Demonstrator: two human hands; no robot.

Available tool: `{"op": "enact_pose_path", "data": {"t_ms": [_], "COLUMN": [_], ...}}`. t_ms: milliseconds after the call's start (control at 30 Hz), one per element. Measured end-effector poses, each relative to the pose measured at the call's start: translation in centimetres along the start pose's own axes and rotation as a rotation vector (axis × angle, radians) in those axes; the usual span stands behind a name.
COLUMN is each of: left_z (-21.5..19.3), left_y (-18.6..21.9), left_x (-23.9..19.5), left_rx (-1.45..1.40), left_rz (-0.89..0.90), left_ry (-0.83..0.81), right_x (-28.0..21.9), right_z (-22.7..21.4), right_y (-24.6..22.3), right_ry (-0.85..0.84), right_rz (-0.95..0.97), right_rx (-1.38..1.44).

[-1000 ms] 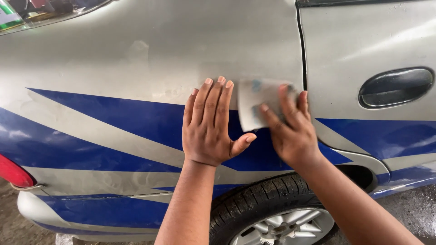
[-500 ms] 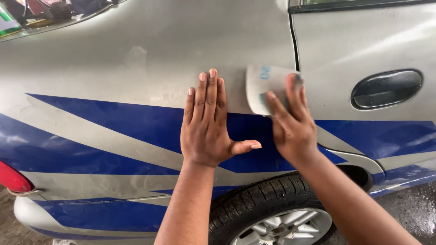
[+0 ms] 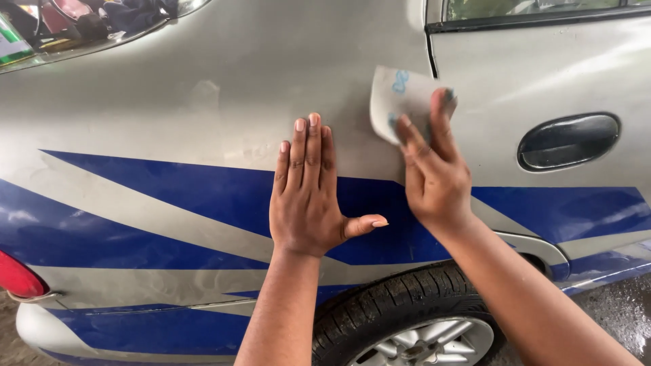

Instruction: Sanding the exterior body of a car using sandpaper to prepare the surface for painting or detailing.

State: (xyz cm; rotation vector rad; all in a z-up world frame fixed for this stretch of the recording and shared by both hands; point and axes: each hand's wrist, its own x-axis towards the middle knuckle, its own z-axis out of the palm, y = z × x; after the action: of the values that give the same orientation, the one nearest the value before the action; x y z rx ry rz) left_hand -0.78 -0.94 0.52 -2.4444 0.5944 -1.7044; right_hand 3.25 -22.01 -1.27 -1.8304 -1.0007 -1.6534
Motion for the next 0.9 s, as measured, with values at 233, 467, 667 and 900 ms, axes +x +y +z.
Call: {"op": "enact_pose_path", "data": {"t_ms": [233,467,667,900], "left_z": [0.1,-0.2,-0.4,-0.2], "left_y": [-0.1,0.1,0.1,0.0], "left_x": [0.0,0.2,0.3,0.3], "left_rx": [0.0,0.048,0.074,0.041], "left_rz": [-0.003,-0.005,-0.001,-0.007], "left_ry": [-0.022,-0.052,-0.057,-0.114], "right_x": [0.7,0.8,2.1,-0.6], "right_z": [-1.2,-0.5,-0.7,0.0], "right_y": [0.1,0.3,0.1,-0.7], "right_ry": [-0.118,-0.202,-0.078,-0.191], "right_rz": [-0.065,-0.153,-0.077,-0.117], "right_rx": [-0.017,0.005,0.042,-0.018]}}
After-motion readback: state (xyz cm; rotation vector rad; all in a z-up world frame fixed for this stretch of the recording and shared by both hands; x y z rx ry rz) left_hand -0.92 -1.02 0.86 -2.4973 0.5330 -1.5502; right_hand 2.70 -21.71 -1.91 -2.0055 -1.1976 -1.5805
